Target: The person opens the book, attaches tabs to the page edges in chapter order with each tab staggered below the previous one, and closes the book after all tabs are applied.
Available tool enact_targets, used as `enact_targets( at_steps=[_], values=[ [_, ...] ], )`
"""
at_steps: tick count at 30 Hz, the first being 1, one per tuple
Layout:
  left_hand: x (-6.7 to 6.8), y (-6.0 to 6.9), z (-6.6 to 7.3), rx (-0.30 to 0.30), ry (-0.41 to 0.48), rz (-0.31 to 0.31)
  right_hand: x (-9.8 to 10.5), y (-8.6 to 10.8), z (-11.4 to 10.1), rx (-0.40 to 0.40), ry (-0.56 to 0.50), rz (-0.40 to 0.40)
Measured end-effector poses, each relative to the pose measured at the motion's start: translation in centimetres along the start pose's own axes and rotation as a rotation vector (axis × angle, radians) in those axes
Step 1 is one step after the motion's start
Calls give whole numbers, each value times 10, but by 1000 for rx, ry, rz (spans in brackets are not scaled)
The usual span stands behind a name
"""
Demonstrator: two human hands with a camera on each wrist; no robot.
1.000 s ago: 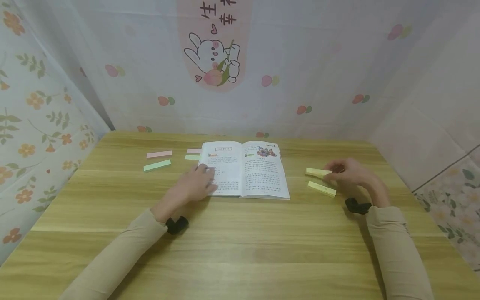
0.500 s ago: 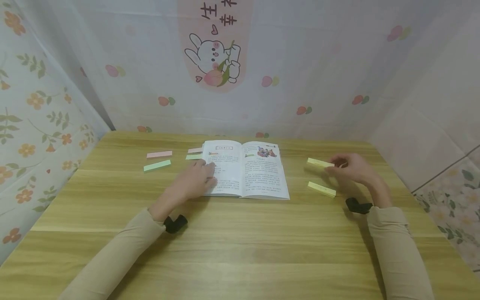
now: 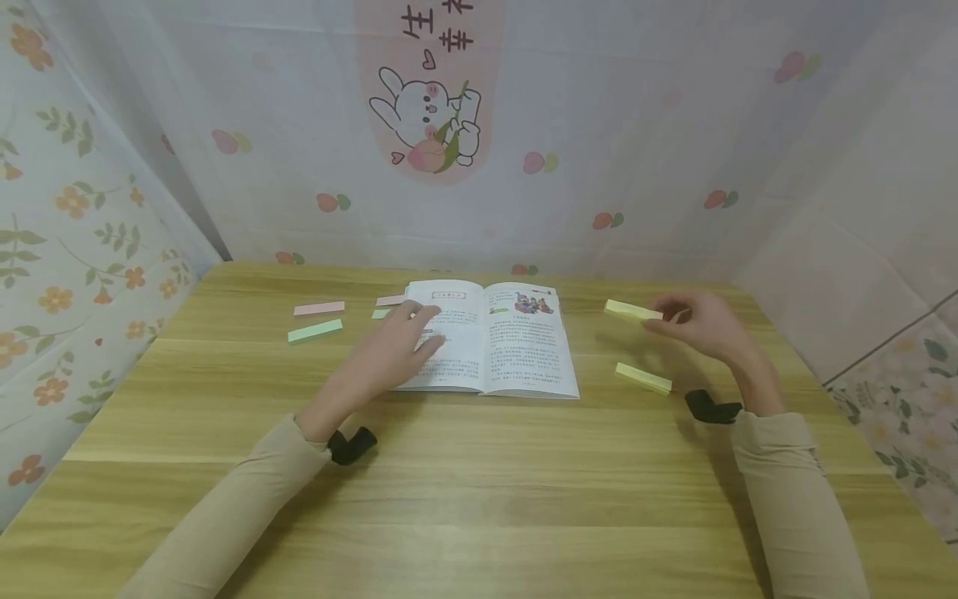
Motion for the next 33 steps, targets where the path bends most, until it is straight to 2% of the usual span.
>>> enact_targets(
  at_steps=[11, 19, 23, 26, 33],
  values=[
    [17, 0, 20, -86, 115, 85, 0, -1, -41, 86, -3, 47],
    [27, 3, 31, -153, 192, 173, -7, 3, -73, 119, 10, 34],
    [31, 3, 36, -193, 216, 209, -11, 4, -87, 165, 7, 45],
    [32, 4, 40, -216, 213, 219, -14, 5, -99, 215, -9, 54],
    [30, 6, 45, -221, 199, 206, -26, 8, -122, 340, -28, 48]
  ],
)
Point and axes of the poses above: each hand's wrist, its own y-axis away from the middle knuckle, its own x-axis out of the back of the hand, z = x × y, the point moved 9 cm from there along -y, towards the middle knuckle, and after that the axes turned 8 degrees about -y, right-handed, at the moved point
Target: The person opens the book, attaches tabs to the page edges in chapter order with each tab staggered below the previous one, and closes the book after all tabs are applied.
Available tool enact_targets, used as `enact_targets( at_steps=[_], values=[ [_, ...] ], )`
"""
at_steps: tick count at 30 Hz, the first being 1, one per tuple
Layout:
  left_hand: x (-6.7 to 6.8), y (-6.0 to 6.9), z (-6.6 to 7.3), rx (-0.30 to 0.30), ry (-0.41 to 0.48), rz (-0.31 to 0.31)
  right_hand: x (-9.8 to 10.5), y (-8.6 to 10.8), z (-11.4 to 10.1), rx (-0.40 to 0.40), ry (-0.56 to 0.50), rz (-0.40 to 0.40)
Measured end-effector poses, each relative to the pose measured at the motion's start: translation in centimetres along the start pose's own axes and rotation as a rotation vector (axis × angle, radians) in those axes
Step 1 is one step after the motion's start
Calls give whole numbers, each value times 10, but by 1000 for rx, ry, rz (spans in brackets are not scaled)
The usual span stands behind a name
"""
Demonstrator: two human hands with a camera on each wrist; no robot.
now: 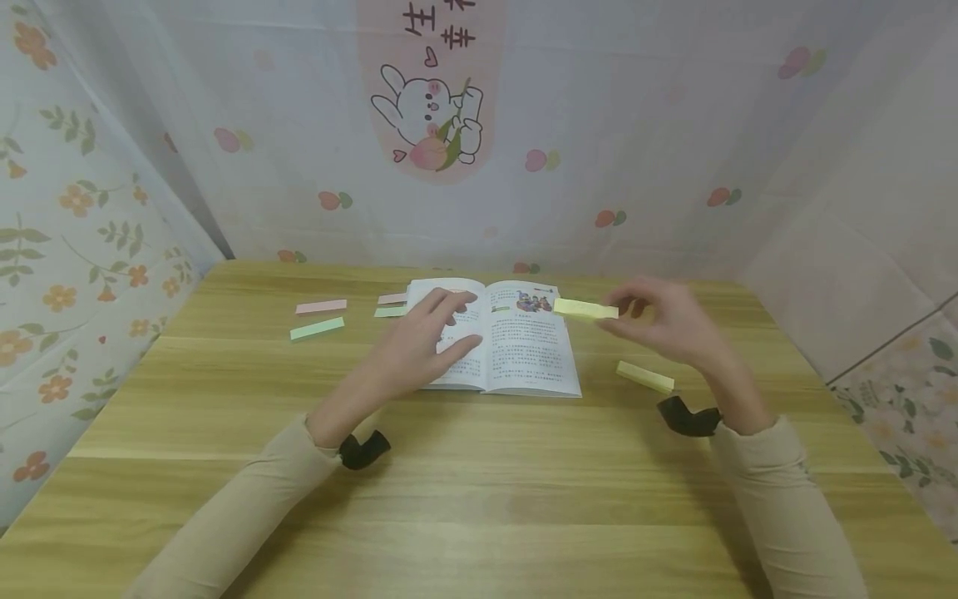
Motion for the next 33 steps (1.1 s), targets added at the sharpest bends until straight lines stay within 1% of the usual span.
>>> enact_targets(
  at_steps=[3, 8, 14, 17, 23, 27, 30, 33],
  values=[
    [-1, 0, 5, -31, 21, 5, -5, -1, -7, 53, -9, -6],
    [-4, 1, 12, -74, 35, 34, -13, -3, -17, 119, -16, -17],
    [-3, 2, 19, -112, 55, 82, -23, -4, -30, 137, -15, -36],
    [-2, 3, 22, -127, 63, 94, -28, -4, -39, 150, -15, -39],
    [-3, 4, 29, -134, 86, 86, -37, -5, -56, 204, -39, -52],
    [-5, 5, 34, -143, 95, 74, -45, -4, -63, 238, -45, -69],
    [-5, 5, 37, -157, 102, 84, -50, -4, -65, 249, -48, -78],
    [-4, 6, 39, -179, 109, 111, -54, -4, -67, 259, -60, -85]
  ],
)
Point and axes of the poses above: each hand's wrist, its own y-axis away from the middle knuckle, its own x-axis out of the back of the hand, z = x × y, the point moved 9 cm from there along -y, towards the middle knuckle, and after that the axes turned 8 degrees about -y, right-handed, at the moved point
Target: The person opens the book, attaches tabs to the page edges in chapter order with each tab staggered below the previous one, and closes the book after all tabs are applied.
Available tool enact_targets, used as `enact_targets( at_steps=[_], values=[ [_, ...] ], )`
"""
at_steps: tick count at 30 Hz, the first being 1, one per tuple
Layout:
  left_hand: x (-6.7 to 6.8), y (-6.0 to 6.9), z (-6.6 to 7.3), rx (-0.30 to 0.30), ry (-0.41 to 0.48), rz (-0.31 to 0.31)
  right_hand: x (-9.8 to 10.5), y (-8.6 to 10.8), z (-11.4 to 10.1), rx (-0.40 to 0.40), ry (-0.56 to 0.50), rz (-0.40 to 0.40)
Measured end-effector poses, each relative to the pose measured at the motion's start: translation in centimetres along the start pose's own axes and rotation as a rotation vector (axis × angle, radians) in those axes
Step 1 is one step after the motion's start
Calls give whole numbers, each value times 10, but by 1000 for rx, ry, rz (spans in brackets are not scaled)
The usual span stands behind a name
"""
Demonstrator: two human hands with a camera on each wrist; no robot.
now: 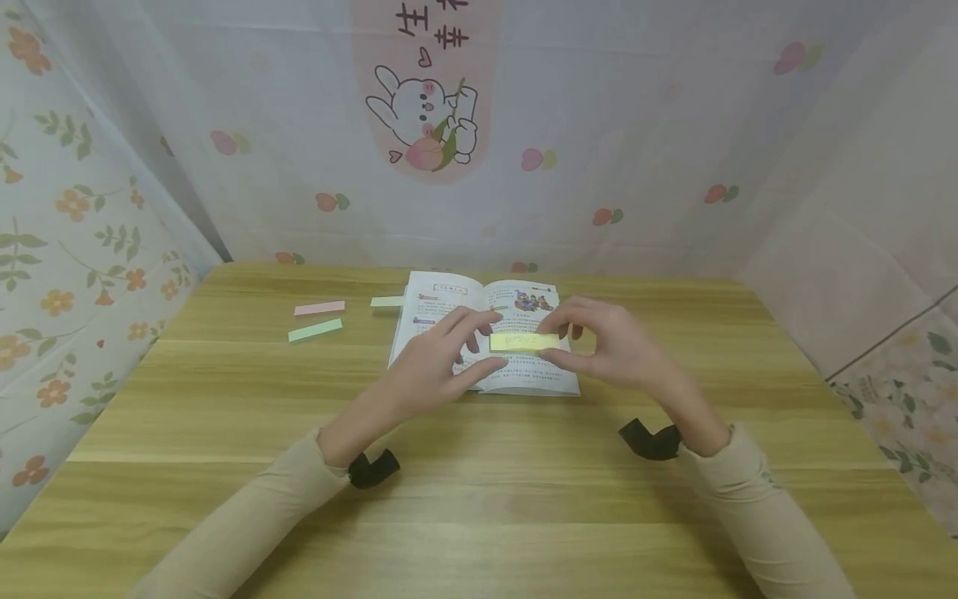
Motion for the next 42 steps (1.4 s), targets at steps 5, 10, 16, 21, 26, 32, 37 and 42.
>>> enact_targets(
  at_steps=[5, 10, 16, 21, 26, 32, 37, 42],
  values=[
    [2, 1, 4, -32, 18, 32, -4, -1, -4, 21, -9, 6],
    [2, 1, 5, -45, 40, 61, -6, -1, -8, 31, -4, 19],
    [4, 1, 7, -60, 46, 92, -9, -1, -5, 18, -2, 10],
    [5, 2, 6, -59, 37, 103, -9, -1, -5, 24, -12, 15],
    [5, 2, 6, -58, 25, 107, -8, -1, -6, 28, -27, 29],
    [6, 2, 7, -59, 26, 111, -6, -1, -7, 29, -33, 60],
    [6, 2, 6, -46, 23, 112, -4, -2, -7, 7, -74, 72],
    [7, 2, 7, -46, 14, 122, -7, -1, -3, -65, -104, 34]
  ],
)
Point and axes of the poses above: each hand's wrist, its own y-axis away from the middle knuckle, its own x-axis out of the back of the hand, z = x × y, the point moved 9 cm from there along -y, towards the middle knuckle, and after that the axes turned 8 degrees about -y, right-handed, at the moved point
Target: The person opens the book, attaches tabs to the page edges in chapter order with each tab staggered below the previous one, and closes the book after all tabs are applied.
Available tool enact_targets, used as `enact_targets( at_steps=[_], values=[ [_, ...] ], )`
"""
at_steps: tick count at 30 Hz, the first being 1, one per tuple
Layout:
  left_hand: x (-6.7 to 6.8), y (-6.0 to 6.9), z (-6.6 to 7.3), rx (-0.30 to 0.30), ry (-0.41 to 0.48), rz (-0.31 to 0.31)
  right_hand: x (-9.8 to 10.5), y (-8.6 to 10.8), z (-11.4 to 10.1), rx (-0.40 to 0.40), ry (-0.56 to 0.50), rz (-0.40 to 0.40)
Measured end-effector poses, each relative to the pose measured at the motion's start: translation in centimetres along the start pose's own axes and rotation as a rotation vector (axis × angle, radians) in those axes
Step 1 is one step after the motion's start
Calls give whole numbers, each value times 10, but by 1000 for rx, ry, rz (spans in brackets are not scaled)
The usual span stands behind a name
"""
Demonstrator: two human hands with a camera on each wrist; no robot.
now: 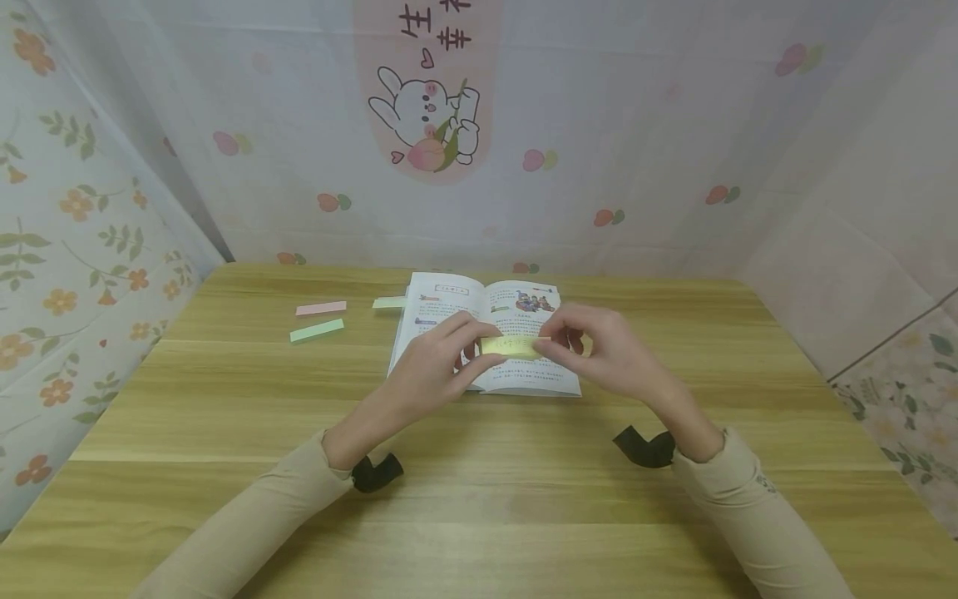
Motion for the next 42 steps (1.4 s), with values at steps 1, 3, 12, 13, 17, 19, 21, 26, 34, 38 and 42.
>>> enact_targets(
  at_steps=[1, 3, 12, 13, 17, 19, 21, 26, 34, 38, 42],
  values=[
    [0, 0, 0, -2, -4, 3, -1, 0, 1, -15, 2, -10],
    [1, 0, 0, -7, -11, 10, -3, 1, 3, -40, 1, -28],
    [3, -1, 0, -25, -39, 35, -4, 1, 5, -43, -57, -8],
    [4, -1, 0, -26, -41, 39, -4, 1, 4, -39, -67, -2],
    [4, -1, 0, -31, -48, 50, -4, 2, 3, -23, -92, 23],
    [4, 0, 0, -31, -53, 51, -4, 2, 2, -9, -102, 33],
    [4, 0, -1, -30, -59, 50, -5, 2, 0, 12, -111, 42],
    [4, 0, -3, -25, -78, 47, -5, 3, -3, 74, -134, 62],
    [6, 0, -8, -1, -93, 50, -1, 3, -2, 83, -212, 87],
    [11, -1, -10, 22, -75, 65, 3, 3, 1, 71, -242, 105],
    [15, -1, -13, 37, -73, 79, 5, 3, 4, 66, -260, 113]
  ],
)
Point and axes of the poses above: each hand's wrist, its own y-axis away from the middle knuckle, its own x-axis out of the back of the hand, z = x × y, the point moved 9 cm from there along -y, towards the middle knuckle, and after that the axes turned 8 degrees about -y, right-handed, at the moved point
